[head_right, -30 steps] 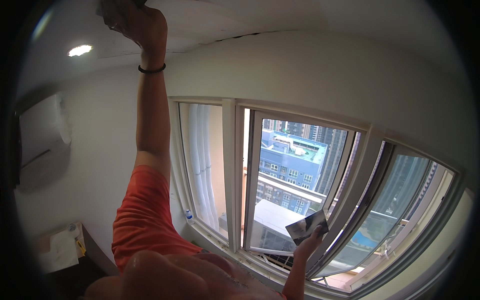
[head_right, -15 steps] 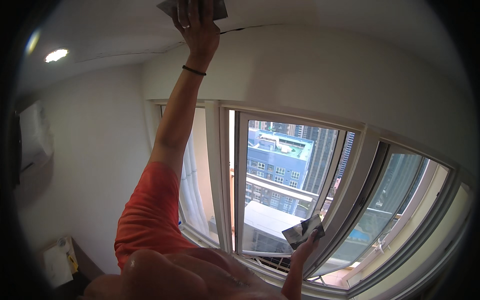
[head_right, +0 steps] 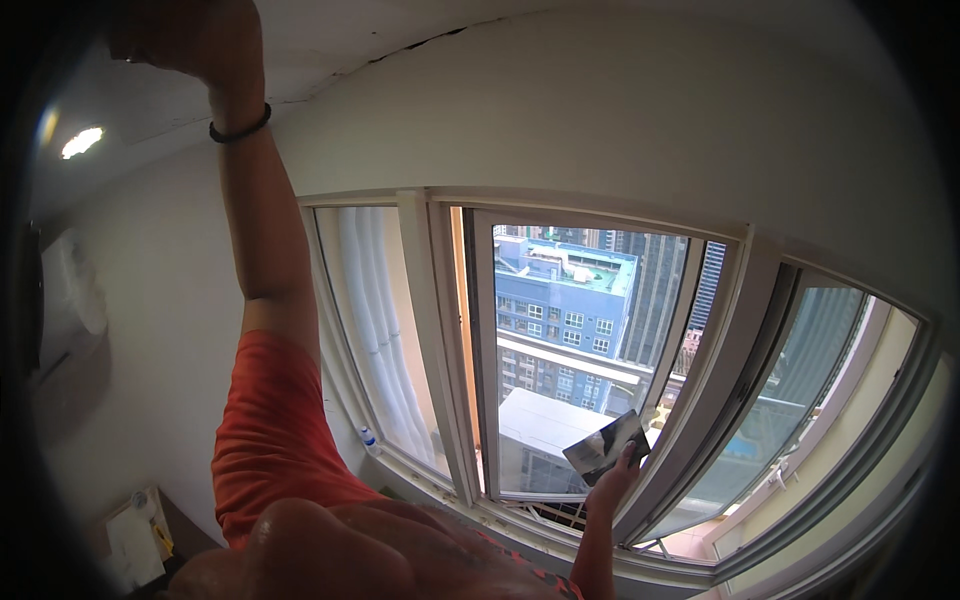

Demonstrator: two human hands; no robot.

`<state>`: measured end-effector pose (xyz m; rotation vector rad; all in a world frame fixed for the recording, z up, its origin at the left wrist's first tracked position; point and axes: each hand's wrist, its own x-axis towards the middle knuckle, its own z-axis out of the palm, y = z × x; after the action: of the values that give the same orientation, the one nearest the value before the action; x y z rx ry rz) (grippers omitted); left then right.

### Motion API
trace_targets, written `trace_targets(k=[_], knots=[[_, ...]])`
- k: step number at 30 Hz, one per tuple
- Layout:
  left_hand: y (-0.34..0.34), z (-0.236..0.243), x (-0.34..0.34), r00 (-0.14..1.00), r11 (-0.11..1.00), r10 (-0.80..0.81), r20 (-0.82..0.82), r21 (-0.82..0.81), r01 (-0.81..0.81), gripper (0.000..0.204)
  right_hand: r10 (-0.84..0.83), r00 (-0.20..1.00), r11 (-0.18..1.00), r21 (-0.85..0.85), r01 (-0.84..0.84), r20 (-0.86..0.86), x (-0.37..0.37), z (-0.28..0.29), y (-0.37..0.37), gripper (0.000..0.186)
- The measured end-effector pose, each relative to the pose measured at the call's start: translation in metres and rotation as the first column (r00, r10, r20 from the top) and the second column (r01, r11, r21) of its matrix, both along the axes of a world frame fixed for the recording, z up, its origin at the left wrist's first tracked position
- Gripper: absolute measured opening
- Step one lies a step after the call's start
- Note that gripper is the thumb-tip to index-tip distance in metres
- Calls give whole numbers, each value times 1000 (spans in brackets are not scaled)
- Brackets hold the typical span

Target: The person applies joint compound to a ceiling crack using a putty knife and hawk, then embeds joint tape over the crack and smooths it with the putty knife. The person repeats the process by applying more compound over the taped area.

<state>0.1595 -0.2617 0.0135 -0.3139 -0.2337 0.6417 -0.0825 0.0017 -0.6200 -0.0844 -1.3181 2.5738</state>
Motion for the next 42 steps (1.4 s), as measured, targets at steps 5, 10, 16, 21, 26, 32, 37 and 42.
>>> trace_targets(k=[5,10,16,21,26,32,37,42], knots=[[-20,-1,-93,999,984,23,-45,176,-15,66,1,1000,1000,-1,-1,7,-10,-16,-1,49],[-27,-34,-214,966,961,-27,257,273,-45,60,-55,997,998,30,54,45,-12,-27,10,51],[-26,-118,-256,795,957,-16,607,238,-163,45,-80,995,991,107,74,55,17,-12,9,51],[-1,-176,-245,-71,350,-832,551,619,703,28,-122,992,986,118,118,32,33,-29,23,53],[20,-139,-254,-846,-460,-260,466,711,533,31,-195,977,974,130,183,83,62,-17,41,56],[43,-102,-248,-886,-488,-229,402,740,462,28,-184,981,977,118,176,67,93,-18,71,53],[57,-80,-252,-941,-568,-260,216,754,330,26,-229,972,965,146,218,62,119,-18,89,52],[24,-53,-284,-928,-502,-286,238,788,356,21,-246,962,968,90,236,115,144,-12,94,56]])
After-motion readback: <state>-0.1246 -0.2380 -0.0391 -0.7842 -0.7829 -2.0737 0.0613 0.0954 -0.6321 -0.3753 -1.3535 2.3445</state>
